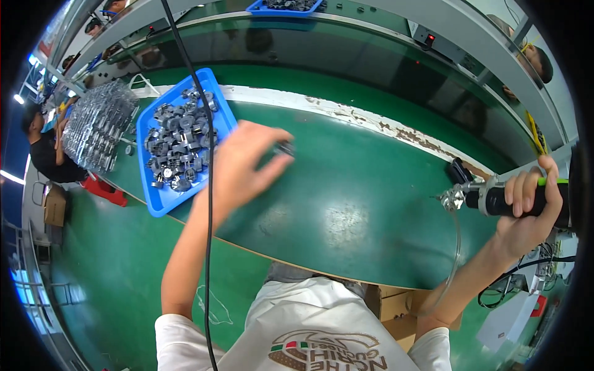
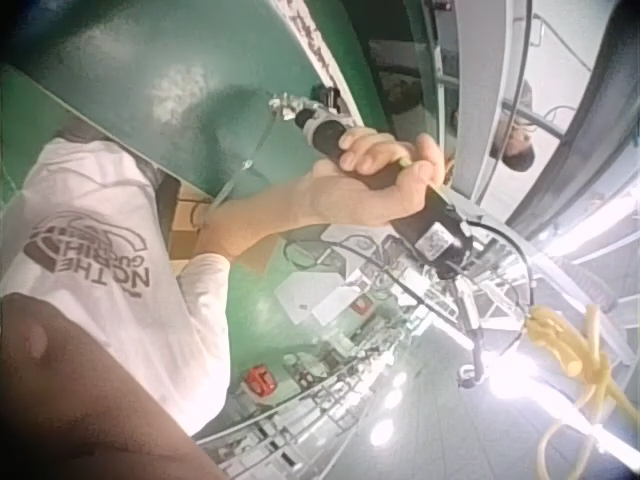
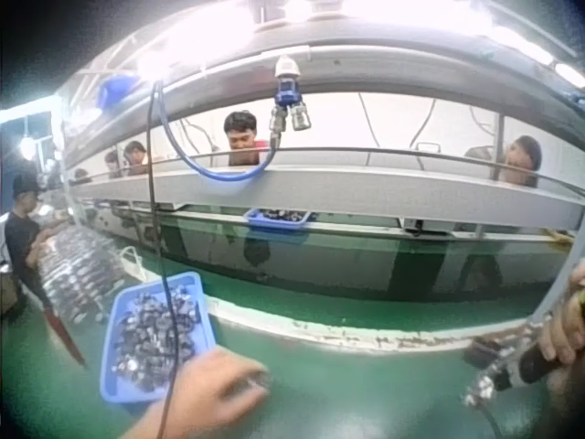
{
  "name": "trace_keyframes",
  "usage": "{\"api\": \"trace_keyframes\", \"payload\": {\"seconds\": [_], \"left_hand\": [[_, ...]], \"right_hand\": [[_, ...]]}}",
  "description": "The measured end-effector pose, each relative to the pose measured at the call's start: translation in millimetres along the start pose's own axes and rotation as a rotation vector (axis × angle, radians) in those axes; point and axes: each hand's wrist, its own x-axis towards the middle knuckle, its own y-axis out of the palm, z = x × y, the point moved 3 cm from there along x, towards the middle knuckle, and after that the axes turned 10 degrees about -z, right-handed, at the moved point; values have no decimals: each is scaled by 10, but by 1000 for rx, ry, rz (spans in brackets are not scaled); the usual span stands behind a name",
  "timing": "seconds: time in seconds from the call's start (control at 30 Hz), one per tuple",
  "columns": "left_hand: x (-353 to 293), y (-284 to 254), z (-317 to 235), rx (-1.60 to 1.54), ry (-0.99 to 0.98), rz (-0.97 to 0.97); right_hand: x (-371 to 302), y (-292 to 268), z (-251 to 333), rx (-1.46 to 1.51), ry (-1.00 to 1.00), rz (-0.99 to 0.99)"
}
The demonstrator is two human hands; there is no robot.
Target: The person assembles small circular electronic components on a factory workbench using an electric screwdriver.
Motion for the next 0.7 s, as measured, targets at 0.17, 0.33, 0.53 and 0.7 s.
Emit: {"api": "trace_keyframes", "payload": {"seconds": [0.17, 0.33, 0.53, 0.7], "left_hand": [[-197, -802, 588, 426, -158, -154], [-2, -764, 1055, 397, -141, -162], [918, -12, 1834, 78, -361, -36], [1290, 839, 2268, 134, -424, 77]], "right_hand": [[-149, -38, -113, -28, -13, 19], [-215, 17, -92, -50, -25, -12], [-251, 45, 1, -40, -33, 32], [-288, 43, -10, -58, -22, 4]]}}
